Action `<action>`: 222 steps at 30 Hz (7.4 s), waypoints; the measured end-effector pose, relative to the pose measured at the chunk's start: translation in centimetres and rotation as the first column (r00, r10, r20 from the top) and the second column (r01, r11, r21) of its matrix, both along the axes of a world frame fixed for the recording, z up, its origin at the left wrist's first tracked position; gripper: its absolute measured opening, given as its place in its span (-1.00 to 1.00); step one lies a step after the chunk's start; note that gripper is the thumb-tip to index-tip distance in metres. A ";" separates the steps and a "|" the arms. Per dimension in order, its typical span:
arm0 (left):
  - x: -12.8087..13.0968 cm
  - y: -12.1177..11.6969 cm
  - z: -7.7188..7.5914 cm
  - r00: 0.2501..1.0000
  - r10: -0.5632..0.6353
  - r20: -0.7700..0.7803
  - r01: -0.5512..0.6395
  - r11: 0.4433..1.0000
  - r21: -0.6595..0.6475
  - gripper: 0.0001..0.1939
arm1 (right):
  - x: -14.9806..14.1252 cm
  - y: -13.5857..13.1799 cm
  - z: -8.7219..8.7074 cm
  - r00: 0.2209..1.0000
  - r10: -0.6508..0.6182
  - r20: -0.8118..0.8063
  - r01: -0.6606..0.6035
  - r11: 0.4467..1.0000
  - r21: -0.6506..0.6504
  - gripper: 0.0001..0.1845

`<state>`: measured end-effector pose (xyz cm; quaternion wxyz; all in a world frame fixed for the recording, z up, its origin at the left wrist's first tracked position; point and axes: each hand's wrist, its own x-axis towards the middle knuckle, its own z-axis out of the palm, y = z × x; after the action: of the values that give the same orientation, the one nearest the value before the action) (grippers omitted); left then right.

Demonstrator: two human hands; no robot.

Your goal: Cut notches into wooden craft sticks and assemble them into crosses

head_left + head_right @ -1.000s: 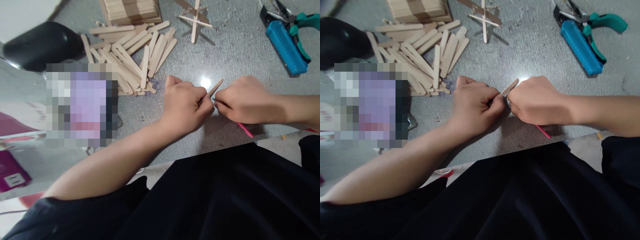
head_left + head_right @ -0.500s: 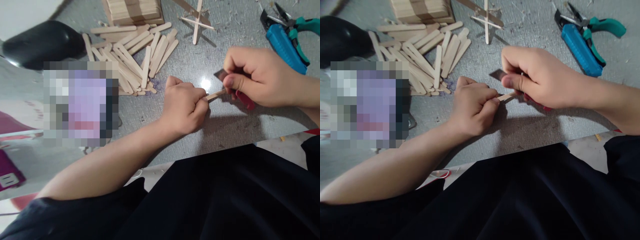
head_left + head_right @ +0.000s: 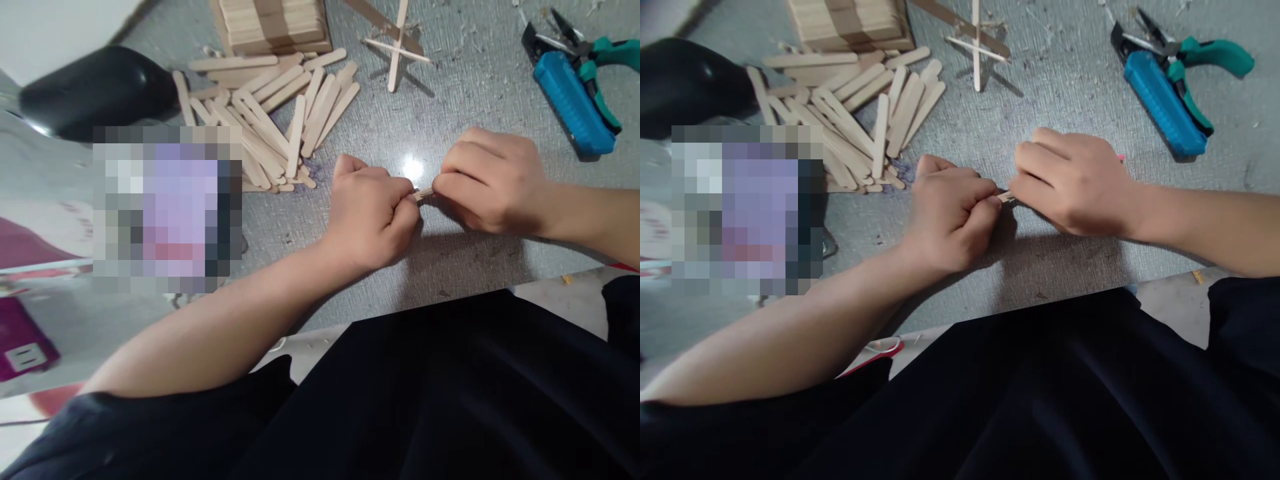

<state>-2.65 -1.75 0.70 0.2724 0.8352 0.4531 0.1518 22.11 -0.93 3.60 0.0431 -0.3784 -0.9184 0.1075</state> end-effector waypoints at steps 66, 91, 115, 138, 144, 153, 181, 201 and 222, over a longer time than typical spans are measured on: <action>0.1 0.2 0.2 1.000 0.013 0.004 -0.013 0.999 -0.050 -0.63 | -0.6 0.1 1.5 0.991 -0.013 0.136 0.028 0.994 -0.106 -0.30; -0.4 0.2 -1.0 0.999 -0.003 0.033 0.003 1.000 -0.010 -0.70 | 0.6 -0.1 -1.8 0.991 0.002 -0.136 -0.002 1.000 0.003 -0.46; -0.5 0.2 -0.8 1.000 -0.017 0.016 0.017 0.999 -0.035 -0.69 | 0.3 0.0 -0.9 0.982 -0.084 -0.168 0.065 0.991 -0.119 -0.45; -0.4 0.4 -0.3 0.997 -0.069 -0.031 0.069 0.998 -0.004 -0.62 | 1.2 0.1 -0.6 0.992 0.130 0.006 -0.127 0.961 0.247 -0.49; -0.3 0.4 0.0 0.998 -0.061 -0.027 0.061 0.998 0.005 -0.62 | 1.6 0.1 -0.7 0.985 0.170 0.011 -0.162 0.911 0.380 -0.50; -0.3 0.4 0.1 0.998 -0.056 -0.009 0.056 0.998 -0.018 -0.63 | 1.5 0.2 -0.6 0.991 0.128 0.029 -0.131 0.951 0.279 -0.45; 0.0 0.3 -0.2 0.998 -0.012 -0.057 0.012 1.000 -0.010 -0.66 | 1.4 -0.9 0.8 0.950 -0.134 -0.283 0.100 0.986 -0.132 -0.79; 0.1 0.1 -0.6 0.999 0.009 -0.042 -0.007 0.998 0.056 -0.62 | -1.4 -0.5 1.1 0.817 -0.485 -0.311 0.152 0.703 -0.695 -0.64; 0.1 0.2 -1.0 1.000 0.020 -0.021 -0.019 0.999 0.036 -0.65 | -1.5 -0.5 0.9 0.850 -0.444 -0.285 0.163 0.734 -0.659 -0.67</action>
<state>-2.51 -1.55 -0.32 0.2512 0.8370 0.4612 0.1538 20.66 -1.39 4.46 0.1340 -0.4872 -0.7241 0.4694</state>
